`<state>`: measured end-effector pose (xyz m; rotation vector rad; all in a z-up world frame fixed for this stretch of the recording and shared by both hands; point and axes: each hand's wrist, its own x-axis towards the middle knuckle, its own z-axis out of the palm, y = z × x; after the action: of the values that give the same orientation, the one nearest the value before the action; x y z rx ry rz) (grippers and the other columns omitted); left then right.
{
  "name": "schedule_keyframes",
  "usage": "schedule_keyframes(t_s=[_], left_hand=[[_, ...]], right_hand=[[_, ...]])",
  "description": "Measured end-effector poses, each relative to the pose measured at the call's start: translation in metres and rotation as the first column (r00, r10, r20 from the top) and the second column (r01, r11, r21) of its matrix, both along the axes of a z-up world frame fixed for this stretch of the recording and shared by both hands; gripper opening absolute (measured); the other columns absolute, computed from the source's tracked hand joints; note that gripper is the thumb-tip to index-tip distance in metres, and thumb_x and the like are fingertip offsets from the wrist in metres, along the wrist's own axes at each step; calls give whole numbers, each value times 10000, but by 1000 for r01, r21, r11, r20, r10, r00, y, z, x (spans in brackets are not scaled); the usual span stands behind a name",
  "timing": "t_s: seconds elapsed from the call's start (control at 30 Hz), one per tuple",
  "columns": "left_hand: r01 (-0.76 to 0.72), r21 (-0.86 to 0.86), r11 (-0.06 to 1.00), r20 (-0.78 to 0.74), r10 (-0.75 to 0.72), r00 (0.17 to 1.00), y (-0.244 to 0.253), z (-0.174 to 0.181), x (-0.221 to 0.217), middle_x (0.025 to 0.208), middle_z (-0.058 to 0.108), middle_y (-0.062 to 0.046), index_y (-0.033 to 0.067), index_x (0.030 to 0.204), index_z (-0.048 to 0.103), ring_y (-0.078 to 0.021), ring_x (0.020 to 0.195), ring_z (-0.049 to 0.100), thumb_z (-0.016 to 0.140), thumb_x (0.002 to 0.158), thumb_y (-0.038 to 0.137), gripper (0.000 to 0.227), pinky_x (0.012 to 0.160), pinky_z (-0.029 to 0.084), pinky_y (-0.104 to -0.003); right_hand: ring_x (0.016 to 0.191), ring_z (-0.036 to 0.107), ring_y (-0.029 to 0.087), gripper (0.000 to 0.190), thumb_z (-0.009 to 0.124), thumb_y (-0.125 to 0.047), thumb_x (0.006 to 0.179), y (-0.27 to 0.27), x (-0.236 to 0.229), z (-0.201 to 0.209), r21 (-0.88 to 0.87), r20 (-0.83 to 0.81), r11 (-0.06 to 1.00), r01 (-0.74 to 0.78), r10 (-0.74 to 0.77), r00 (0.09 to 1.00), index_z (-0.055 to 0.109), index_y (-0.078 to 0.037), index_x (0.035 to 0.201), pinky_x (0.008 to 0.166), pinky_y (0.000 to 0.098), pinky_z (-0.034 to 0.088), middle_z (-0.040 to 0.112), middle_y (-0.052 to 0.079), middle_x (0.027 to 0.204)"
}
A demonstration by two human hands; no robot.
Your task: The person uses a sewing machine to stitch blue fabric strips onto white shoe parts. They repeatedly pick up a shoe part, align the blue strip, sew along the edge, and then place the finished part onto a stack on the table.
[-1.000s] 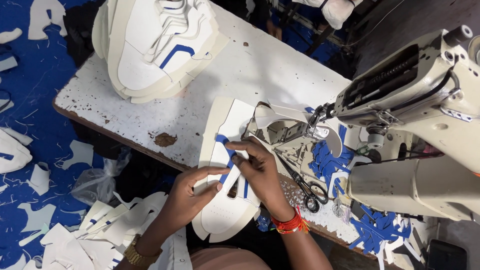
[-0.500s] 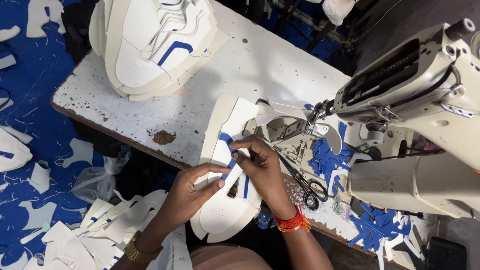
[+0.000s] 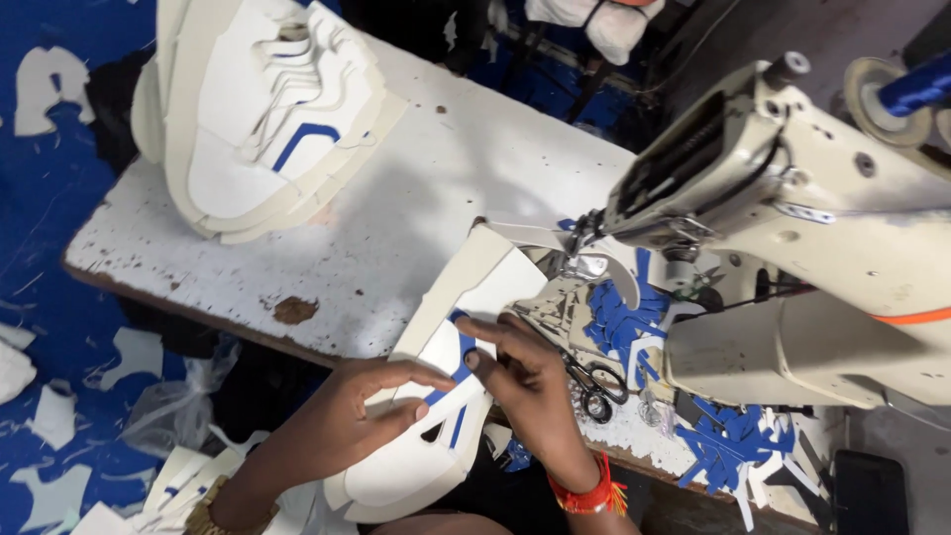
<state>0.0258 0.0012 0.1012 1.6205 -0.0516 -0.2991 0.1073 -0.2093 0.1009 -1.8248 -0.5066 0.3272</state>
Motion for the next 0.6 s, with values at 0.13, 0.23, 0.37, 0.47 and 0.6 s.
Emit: schedule_keyframes(t_s=[0.13, 0.23, 0.37, 0.47, 0.6], left_hand=[[146, 1, 989, -85, -145, 986, -9, 13, 15, 1116, 786, -39, 91, 1196, 734, -111, 913, 707, 627, 921, 57, 297, 802, 590, -293], [211, 36, 977, -61, -208, 976, -16, 19, 24, 1089, 787, -45, 96, 1185, 748, -117, 899, 704, 640, 921, 54, 289, 808, 578, -299], [273, 48, 961, -67, -270, 961, -26, 21, 36, 1069, 802, -49, 103, 1178, 752, -111, 887, 691, 645, 926, 59, 277, 810, 567, -301], [322, -38, 946, -15, -323, 946, -32, 21, 45, 1110, 794, -54, 86, 1194, 743, -101, 933, 678, 652, 928, 47, 284, 843, 563, -302], [394, 31, 918, -26, -394, 919, -37, 25, 58, 1090, 799, -49, 83, 1188, 747, -100, 890, 662, 673, 909, 63, 290, 806, 561, -302]], right_hand=[[844, 519, 77, 343, 714, 4, 900, -19, -8, 4, 59, -39, 994, 92, -89, 995, 754, -29, 1239, 708, 220, 428, 610, 22, 987], [807, 485, 80, 349, 718, -1, 901, -32, -11, 8, 50, -86, 987, 156, -151, 985, 759, -33, 1247, 669, 225, 408, 543, 19, 926], [815, 484, 74, 357, 712, -4, 904, -46, -14, 11, 72, -63, 980, 188, -183, 981, 746, -24, 1259, 674, 224, 416, 529, 8, 914], [806, 486, 62, 364, 708, 4, 895, -55, -17, 9, 105, -77, 969, 224, -217, 973, 734, -7, 1257, 650, 223, 413, 519, -5, 916], [712, 447, 50, 384, 722, 14, 882, -65, -21, 3, 117, -116, 943, 313, -300, 947, 735, 2, 1266, 560, 226, 369, 475, -10, 866]])
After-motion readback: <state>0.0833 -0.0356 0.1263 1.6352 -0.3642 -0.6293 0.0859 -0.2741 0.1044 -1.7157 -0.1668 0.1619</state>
